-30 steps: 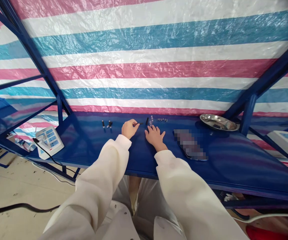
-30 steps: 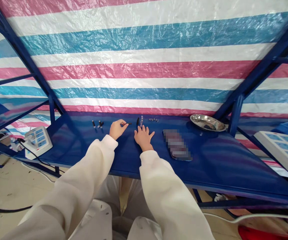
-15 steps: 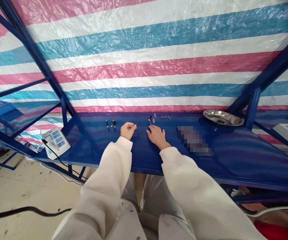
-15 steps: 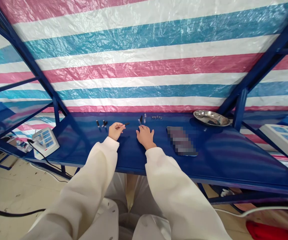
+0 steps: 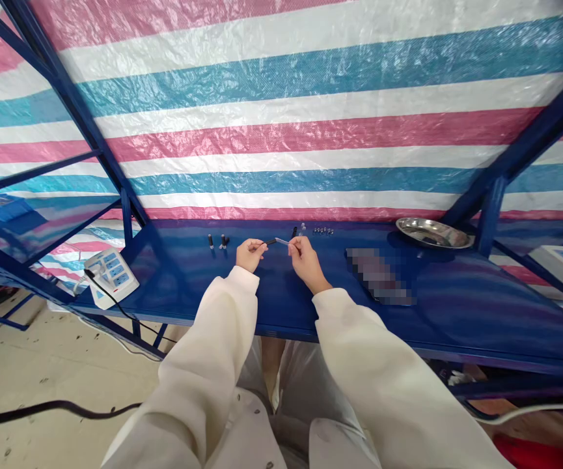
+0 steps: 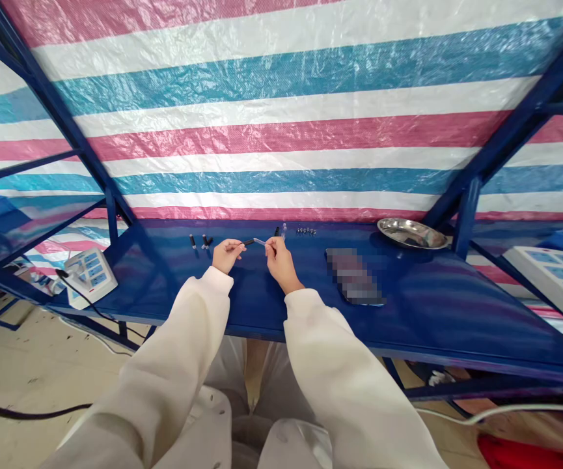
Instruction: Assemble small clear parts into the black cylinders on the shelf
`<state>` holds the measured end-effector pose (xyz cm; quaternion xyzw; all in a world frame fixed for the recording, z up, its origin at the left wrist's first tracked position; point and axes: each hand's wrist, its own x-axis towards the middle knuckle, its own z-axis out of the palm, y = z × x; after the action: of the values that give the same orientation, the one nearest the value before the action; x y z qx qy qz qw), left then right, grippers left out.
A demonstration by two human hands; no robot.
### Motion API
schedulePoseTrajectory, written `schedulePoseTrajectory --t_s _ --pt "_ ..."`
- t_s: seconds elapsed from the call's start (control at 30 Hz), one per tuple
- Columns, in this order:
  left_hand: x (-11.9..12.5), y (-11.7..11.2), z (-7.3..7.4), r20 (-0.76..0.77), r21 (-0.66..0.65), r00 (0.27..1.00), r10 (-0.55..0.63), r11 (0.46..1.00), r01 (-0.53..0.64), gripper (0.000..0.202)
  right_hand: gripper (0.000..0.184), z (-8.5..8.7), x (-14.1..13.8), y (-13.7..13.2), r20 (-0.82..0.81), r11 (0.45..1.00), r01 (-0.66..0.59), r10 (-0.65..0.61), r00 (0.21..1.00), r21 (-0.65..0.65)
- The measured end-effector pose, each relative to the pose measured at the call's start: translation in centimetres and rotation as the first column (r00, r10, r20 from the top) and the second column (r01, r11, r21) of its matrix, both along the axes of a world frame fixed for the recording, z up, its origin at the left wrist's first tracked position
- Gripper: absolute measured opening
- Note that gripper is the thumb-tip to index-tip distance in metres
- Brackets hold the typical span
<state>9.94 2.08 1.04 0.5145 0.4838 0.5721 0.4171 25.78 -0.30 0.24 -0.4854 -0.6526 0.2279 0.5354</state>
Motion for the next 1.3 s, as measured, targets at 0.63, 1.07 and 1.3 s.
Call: schedulePoseTrajectory --t_s 0.63,1.07,1.3 --pt "-0.2 0.3 -0.3 0.041 -0.006 0.997 0.066 0.998 -0.066 0.012 0.02 -0.5 0.2 0.3 -0.029 0.998 -0.057 0.057 0.998 0.028" --pt "-0.4 0.3 -0.3 0.095 -0.041 0.995 -0.044 0.998 0.048 0.03 0.028 -0.8 0.2 0.7 -0.144 0.997 -0.079 0.081 0.986 0.026" --pt "-0.2 -0.1 -0.2 0.061 -0.054 0.962 -0.265 0.962 0.268 0.037 0.034 -1.2 -0.3 0.9 -0.188 0.981 -0.195 0.191 0.963 -0.006"
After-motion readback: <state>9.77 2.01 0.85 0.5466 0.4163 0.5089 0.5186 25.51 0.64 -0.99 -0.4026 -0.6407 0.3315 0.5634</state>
